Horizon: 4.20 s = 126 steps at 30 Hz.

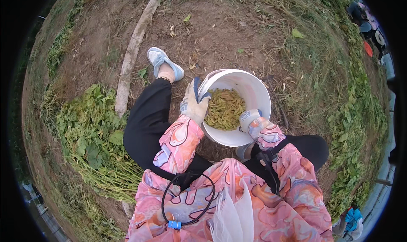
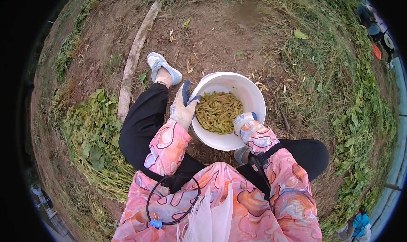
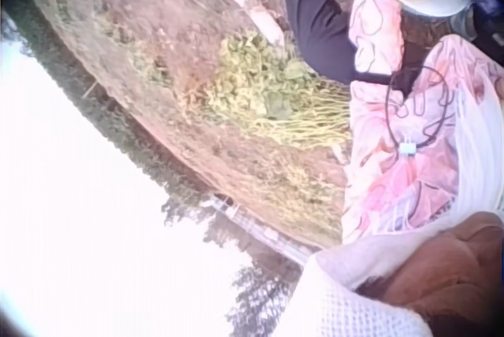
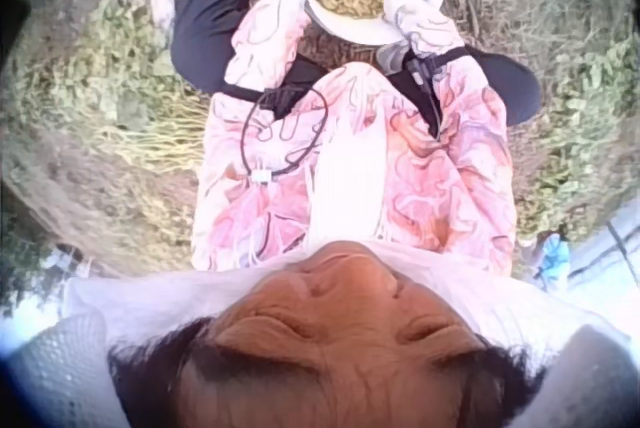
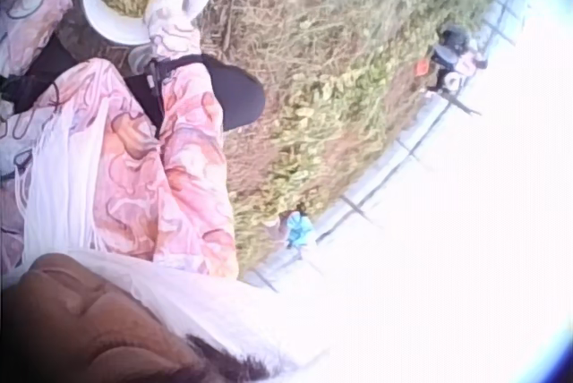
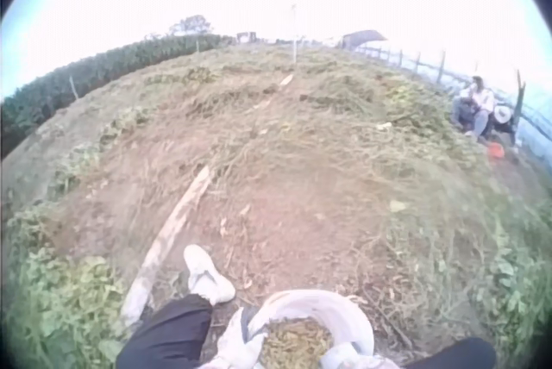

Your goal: The person sits on the ground in a field and picks green vegetables from a pile of vines, placing them into a white bucket. The person handles the vines and vegetables by hand, repeatedly picking and depositing them into the bucket.

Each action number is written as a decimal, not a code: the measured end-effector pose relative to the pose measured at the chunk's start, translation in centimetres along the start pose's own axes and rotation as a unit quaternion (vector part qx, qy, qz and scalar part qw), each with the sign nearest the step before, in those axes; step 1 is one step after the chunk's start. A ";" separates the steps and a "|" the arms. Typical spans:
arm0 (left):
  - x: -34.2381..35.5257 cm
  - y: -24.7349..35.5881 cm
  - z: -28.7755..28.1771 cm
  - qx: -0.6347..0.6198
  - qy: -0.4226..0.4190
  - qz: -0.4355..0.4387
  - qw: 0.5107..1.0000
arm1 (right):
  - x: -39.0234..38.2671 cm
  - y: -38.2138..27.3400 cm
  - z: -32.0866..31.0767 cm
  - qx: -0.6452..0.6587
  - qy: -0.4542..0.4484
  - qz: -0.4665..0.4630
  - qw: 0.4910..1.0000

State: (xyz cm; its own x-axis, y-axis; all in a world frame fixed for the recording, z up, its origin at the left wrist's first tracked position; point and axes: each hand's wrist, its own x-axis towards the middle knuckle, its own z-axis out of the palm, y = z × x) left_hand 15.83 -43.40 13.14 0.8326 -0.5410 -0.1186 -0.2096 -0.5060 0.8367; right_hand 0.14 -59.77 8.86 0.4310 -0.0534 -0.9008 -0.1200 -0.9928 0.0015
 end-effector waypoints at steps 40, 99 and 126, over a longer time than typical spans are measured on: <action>-1.8 0.7 0.6 0.171 0.004 0.051 0.984 | 1.1 -3.6 0.3 0.070 0.143 -0.067 0.985; -3.8 4.2 -3.6 -0.135 0.046 0.058 0.988 | 1.3 0.3 -2.2 0.656 0.227 -0.006 0.720; -7.2 4.1 -0.7 -0.234 -0.170 -0.147 0.946 | -10.4 -3.7 -1.1 0.604 0.453 -0.246 0.608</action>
State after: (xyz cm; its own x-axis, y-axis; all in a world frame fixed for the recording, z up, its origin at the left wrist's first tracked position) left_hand 9.34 -41.07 17.78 0.5899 -0.6480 -0.4817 0.3224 -0.3579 0.8763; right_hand -2.94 -55.64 18.65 0.9304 -0.3626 -0.0541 -0.1113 -0.1389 -0.9840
